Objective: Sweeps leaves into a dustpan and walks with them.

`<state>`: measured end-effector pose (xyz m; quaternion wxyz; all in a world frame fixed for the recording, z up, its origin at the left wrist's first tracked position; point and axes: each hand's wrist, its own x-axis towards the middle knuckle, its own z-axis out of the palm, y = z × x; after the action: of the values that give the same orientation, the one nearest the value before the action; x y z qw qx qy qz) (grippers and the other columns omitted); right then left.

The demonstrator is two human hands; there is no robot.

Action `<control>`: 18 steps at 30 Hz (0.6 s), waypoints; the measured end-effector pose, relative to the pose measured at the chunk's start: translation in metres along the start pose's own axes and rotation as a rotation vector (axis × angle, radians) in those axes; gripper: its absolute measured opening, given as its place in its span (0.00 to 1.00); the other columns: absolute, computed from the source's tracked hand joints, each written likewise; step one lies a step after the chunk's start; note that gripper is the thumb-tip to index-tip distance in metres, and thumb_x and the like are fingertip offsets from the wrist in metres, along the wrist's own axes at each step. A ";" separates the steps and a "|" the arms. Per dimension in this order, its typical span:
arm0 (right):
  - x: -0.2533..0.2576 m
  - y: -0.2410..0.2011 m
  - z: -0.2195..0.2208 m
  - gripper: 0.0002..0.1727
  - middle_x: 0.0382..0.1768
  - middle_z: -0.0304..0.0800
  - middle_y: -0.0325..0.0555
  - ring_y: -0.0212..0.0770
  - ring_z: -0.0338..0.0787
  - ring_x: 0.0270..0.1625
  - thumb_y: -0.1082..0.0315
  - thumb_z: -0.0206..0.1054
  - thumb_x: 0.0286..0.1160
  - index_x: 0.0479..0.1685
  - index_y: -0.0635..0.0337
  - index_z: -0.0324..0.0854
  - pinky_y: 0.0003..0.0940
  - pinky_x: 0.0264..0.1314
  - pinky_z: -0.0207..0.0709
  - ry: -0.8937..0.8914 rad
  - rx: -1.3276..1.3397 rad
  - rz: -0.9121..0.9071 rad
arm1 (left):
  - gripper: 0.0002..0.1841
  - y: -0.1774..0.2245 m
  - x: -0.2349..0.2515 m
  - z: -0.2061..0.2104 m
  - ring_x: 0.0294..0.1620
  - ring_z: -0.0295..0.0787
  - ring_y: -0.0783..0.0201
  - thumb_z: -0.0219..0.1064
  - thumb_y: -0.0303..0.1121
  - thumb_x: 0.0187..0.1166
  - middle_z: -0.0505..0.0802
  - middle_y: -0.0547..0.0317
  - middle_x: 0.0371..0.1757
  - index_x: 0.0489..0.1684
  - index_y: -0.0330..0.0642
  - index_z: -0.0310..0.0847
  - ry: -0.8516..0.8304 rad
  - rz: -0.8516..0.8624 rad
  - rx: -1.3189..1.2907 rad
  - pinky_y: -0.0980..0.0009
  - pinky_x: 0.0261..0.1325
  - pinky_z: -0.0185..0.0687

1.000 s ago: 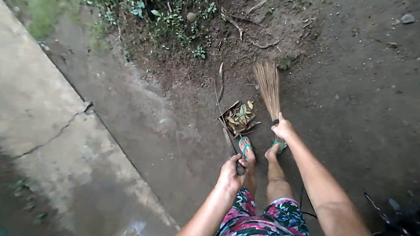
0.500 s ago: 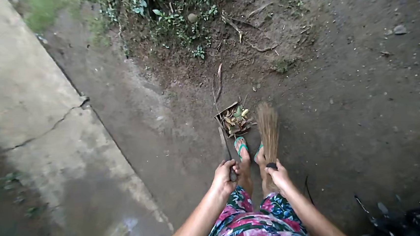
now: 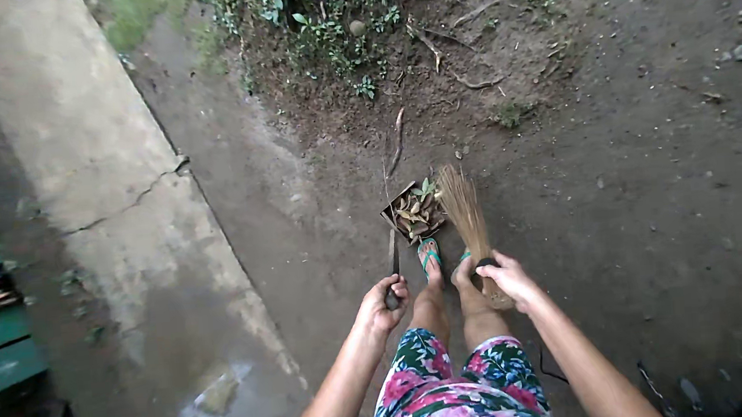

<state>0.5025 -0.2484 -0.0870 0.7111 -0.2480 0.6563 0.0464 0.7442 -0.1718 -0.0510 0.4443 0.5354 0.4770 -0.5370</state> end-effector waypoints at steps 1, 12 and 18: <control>0.007 -0.006 -0.009 0.41 0.75 0.78 0.61 0.51 0.89 0.63 0.69 0.69 0.79 0.93 0.59 0.54 0.48 0.64 0.85 0.026 -0.122 -0.039 | 0.07 0.000 0.003 0.001 0.12 0.75 0.75 0.49 0.29 0.87 0.79 0.59 0.22 0.38 0.40 0.69 -0.001 -0.004 -0.005 0.86 0.13 0.73; 0.103 0.013 0.036 0.50 0.75 0.76 0.70 0.64 0.82 0.75 0.61 0.66 0.78 0.97 0.59 0.36 0.60 0.77 0.76 0.073 -0.837 0.002 | 0.10 -0.004 0.024 0.019 0.15 0.79 0.73 0.54 0.34 0.89 0.82 0.58 0.25 0.38 0.41 0.72 -0.075 -0.047 0.172 0.83 0.16 0.78; 0.038 0.068 0.096 0.53 0.73 0.80 0.67 0.62 0.85 0.72 0.61 0.69 0.75 0.97 0.56 0.37 0.61 0.73 0.78 -0.165 -0.865 0.107 | 0.11 0.016 0.035 -0.004 0.14 0.78 0.74 0.55 0.40 0.90 0.83 0.59 0.25 0.42 0.42 0.72 -0.061 -0.137 0.389 0.83 0.15 0.76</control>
<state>0.5689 -0.1593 -0.1419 0.5885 -0.4840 0.5294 0.3730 0.7598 -0.1689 -0.0862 0.3093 0.5608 0.3859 -0.6640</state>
